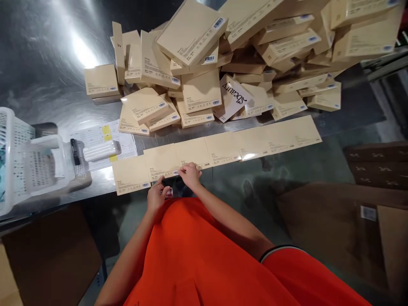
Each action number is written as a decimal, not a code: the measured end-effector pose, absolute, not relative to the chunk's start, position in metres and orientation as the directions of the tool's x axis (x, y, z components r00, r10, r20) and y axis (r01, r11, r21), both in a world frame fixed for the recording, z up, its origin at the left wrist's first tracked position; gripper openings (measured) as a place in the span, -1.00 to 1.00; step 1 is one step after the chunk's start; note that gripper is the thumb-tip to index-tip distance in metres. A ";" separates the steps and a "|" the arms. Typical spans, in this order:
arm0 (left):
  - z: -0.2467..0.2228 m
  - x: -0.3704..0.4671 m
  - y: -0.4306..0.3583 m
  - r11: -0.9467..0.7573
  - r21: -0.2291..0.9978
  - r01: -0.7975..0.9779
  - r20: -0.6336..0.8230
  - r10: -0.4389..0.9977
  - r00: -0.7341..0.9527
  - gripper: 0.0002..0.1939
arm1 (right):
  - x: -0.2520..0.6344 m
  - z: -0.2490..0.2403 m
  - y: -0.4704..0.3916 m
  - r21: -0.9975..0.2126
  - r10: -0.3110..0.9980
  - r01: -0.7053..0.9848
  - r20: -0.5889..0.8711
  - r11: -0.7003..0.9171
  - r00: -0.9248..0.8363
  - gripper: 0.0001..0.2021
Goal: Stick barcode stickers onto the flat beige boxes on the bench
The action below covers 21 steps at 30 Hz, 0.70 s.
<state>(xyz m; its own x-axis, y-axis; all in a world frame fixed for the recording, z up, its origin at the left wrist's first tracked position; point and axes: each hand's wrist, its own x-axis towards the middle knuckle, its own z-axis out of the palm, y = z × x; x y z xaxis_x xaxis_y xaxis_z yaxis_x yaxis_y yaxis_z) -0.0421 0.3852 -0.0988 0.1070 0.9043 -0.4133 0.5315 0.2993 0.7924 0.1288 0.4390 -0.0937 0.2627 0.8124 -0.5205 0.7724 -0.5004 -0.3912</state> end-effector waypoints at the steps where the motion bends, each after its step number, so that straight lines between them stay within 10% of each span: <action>1: -0.098 -0.042 0.385 0.301 0.790 0.534 -0.415 0.904 0.105 -0.66 | 0.129 -0.094 0.439 -0.385 0.814 0.777 -0.518 -0.498 0.265 -0.88; 21: -0.096 -0.040 0.385 0.311 0.755 0.578 -0.427 0.902 0.071 -0.62 | 0.128 -0.094 0.440 -0.333 0.892 0.880 -0.410 -0.340 0.190 -0.78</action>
<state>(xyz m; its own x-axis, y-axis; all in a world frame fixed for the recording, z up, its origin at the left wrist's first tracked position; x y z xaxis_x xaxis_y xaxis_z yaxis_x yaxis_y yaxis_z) -0.0404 0.3852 -0.0959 0.0714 0.9016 -0.4266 0.5776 0.3113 0.7546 0.1283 0.4397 -0.0937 0.1897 0.8920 -0.4103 0.8796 -0.3401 -0.3327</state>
